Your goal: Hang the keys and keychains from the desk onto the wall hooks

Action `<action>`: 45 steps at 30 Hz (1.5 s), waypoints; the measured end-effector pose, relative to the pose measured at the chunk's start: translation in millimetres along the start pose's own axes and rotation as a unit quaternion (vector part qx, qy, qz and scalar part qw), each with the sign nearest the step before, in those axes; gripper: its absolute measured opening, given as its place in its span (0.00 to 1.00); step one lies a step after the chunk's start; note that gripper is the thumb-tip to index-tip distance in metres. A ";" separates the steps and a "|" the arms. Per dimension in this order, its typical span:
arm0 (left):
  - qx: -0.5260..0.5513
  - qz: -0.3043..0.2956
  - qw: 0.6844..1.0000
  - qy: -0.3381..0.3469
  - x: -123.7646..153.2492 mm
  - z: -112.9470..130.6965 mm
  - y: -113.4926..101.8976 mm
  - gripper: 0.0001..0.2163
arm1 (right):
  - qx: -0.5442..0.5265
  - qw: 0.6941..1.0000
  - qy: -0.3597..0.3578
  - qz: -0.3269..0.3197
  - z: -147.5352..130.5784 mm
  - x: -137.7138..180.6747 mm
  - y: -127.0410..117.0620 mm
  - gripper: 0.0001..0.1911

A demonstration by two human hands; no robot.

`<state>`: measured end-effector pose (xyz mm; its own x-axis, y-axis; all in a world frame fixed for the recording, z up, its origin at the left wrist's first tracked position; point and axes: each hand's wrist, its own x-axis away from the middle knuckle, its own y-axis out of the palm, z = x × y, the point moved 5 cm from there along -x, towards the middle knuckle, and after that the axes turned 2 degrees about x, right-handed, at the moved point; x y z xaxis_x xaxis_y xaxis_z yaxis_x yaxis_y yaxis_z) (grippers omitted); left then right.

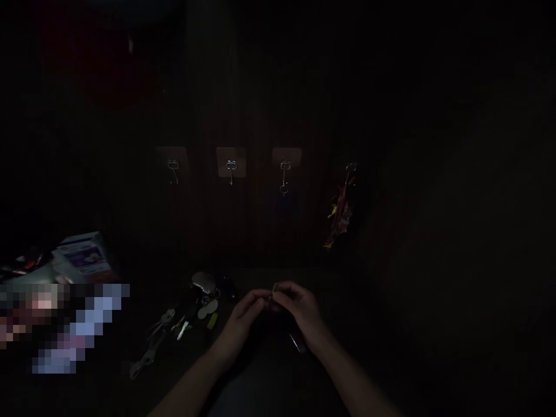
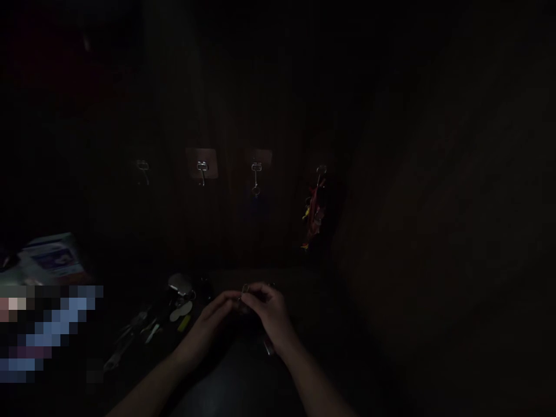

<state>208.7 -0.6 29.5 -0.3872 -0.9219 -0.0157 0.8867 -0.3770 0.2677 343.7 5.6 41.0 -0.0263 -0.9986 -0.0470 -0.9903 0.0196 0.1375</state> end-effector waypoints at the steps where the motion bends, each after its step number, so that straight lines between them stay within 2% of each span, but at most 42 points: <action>1: 0.017 -0.008 1.000 -0.005 0.0 -1.6 0.8 0.13 | 0.000 1.000 -0.005 0.006 -0.4 -0.1 -0.3 0.10; 4: 0.053 -0.027 0.998 -0.025 0.2 -7.3 4.2 0.16 | -0.006 1.000 -0.020 0.022 -1.7 -0.8 -0.8 0.12; 8: 0.040 -0.024 0.998 -0.052 -0.2 -13.4 6.0 0.23 | -0.051 0.998 -0.023 0.033 -0.8 -2.4 -2.1 0.13; 16: -0.047 0.030 0.998 -0.029 0.9 -4.8 2.0 0.15 | -0.058 0.997 -0.026 0.037 2.3 -3.7 -5.9 0.13; 23: -0.001 -0.027 0.999 -0.045 0.7 -11.6 3.9 0.17 | -0.046 0.997 -0.035 0.046 5.1 -5.2 -8.7 0.14; 32: 0.031 -0.054 0.998 -0.031 -0.4 -6.9 4.9 0.21 | -0.024 0.999 -0.036 0.034 -1.7 -1.1 -6.2 0.14; 36: 0.002 -0.028 0.999 -0.028 -1.7 -7.3 -1.1 0.20 | -0.014 0.998 -0.043 0.041 -2.8 -0.5 -6.4 0.14; 40: -0.057 0.005 0.998 0.016 0.1 -0.1 -10.8 0.20 | -0.008 0.998 -0.035 0.050 0.2 -1.9 -6.7 0.14; 45: -0.070 0.081 0.993 0.040 0.4 -0.4 -29.0 0.14 | 0.023 0.998 -0.026 0.058 1.2 -2.3 -5.4 0.13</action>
<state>183.0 9.9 21.4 -0.2201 -0.9735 -0.0619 0.9643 -0.2267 0.1366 349.0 7.9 39.2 -0.1474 -0.9855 -0.0845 -0.9853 0.1389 0.0990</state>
